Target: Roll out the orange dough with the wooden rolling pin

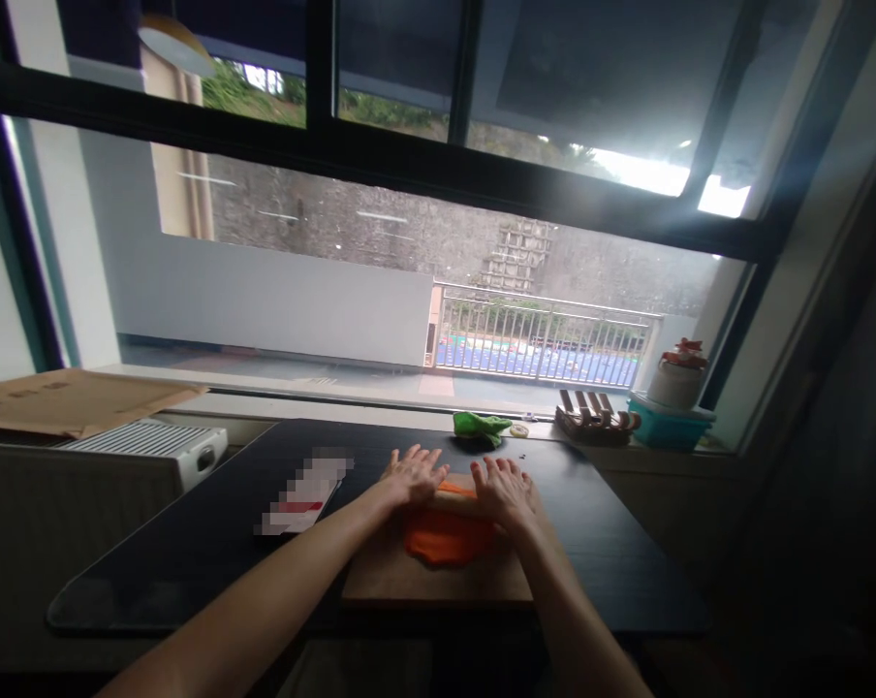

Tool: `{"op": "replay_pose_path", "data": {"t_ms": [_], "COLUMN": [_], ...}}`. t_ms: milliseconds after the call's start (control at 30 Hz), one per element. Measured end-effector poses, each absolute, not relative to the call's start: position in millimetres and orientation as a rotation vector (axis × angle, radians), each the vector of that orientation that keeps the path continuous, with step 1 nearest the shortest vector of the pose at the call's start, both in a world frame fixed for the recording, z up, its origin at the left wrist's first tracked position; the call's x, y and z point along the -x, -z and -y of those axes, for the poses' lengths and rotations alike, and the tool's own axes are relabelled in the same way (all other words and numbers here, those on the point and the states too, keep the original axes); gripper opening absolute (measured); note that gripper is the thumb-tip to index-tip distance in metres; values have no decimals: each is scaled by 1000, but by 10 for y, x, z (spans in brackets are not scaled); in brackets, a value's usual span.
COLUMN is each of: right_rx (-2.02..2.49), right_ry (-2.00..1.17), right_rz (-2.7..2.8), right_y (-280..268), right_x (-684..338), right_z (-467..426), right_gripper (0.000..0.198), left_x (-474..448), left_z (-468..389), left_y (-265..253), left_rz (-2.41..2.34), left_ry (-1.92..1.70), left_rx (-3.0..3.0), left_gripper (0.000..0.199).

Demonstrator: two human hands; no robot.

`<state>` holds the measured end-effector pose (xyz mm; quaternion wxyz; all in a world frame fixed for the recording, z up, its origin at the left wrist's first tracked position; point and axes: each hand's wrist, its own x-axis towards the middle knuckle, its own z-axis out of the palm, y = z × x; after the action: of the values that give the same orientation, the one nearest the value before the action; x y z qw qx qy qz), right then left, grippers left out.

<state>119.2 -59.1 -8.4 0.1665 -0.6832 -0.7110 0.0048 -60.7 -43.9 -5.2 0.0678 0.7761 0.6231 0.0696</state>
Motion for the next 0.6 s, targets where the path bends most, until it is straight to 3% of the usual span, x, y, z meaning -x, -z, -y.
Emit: {"op": "replay_pose_path", "data": {"t_ms": [300, 600], "right_rx": [1832, 1996], "right_ry": [172, -19], "right_rz": [2052, 2042], "right_y": [252, 68], "right_x": [-1174, -1173], "right_z": [1189, 603], "right_gripper": [51, 52], "left_x": [692, 601], "left_z": [1075, 494], "left_y": [77, 85], "left_rz": [-1826, -1957], "left_ry": [-254, -249], "left_rx": [-2540, -2323], "left_gripper": [62, 64]}}
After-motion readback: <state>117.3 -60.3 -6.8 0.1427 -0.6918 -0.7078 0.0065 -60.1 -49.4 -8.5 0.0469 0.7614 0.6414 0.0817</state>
